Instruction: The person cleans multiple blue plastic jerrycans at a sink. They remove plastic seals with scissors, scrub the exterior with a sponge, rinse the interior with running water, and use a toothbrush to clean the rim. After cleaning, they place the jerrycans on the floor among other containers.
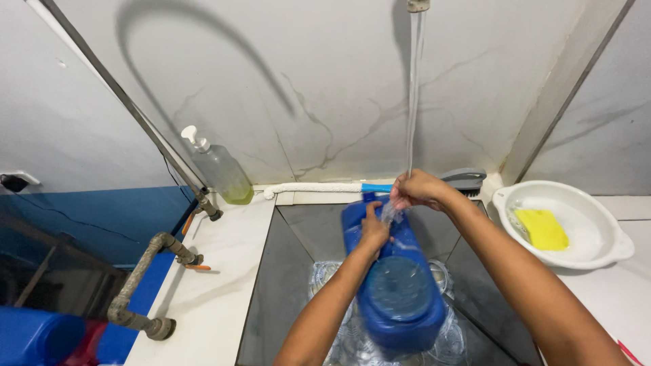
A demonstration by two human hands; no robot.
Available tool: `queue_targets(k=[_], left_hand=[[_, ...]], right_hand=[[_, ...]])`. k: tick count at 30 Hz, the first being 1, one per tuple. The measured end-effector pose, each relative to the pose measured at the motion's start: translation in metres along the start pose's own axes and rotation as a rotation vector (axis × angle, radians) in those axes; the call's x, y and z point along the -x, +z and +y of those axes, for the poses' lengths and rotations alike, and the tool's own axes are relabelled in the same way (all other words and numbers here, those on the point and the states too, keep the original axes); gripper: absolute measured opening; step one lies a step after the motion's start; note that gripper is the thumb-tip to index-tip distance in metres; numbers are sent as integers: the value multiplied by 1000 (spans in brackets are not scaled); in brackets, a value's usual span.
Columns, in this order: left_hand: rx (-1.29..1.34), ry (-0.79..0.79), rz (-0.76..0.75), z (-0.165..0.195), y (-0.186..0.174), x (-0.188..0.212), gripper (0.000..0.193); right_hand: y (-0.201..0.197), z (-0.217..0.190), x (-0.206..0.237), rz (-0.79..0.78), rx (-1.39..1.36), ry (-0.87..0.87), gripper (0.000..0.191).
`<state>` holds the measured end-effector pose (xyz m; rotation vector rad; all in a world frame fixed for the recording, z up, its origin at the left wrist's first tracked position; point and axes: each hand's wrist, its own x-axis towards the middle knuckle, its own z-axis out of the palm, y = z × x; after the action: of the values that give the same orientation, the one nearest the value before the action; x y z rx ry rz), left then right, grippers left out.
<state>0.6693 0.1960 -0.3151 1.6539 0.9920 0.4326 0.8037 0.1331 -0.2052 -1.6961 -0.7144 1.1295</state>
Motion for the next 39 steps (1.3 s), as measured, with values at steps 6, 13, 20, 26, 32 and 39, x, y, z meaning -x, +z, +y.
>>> queue_targets(k=[6,13,20,26,32,39], left_hand=[[-774,234,137,-14,-27,5,38],[-826,642,107,-33,-68,18,47],[-673,258,-6,-67,-121,65,55],[-599,180,1,-82,-154,97,62],[-648,389,-61,-72,-140,74,59],[-1029,837,201,-32,-39,14,50]], right_hand=[[1,10,-11,1,118,-50,17],[-1,12,-17,74,114,-46,20],[-6,15,-17,111,67,-82,24],[-10,19,-21,124,298,-10,27],[-11,8,-15,55,201,-42,25],[4,-2,12,16,1,61,30]])
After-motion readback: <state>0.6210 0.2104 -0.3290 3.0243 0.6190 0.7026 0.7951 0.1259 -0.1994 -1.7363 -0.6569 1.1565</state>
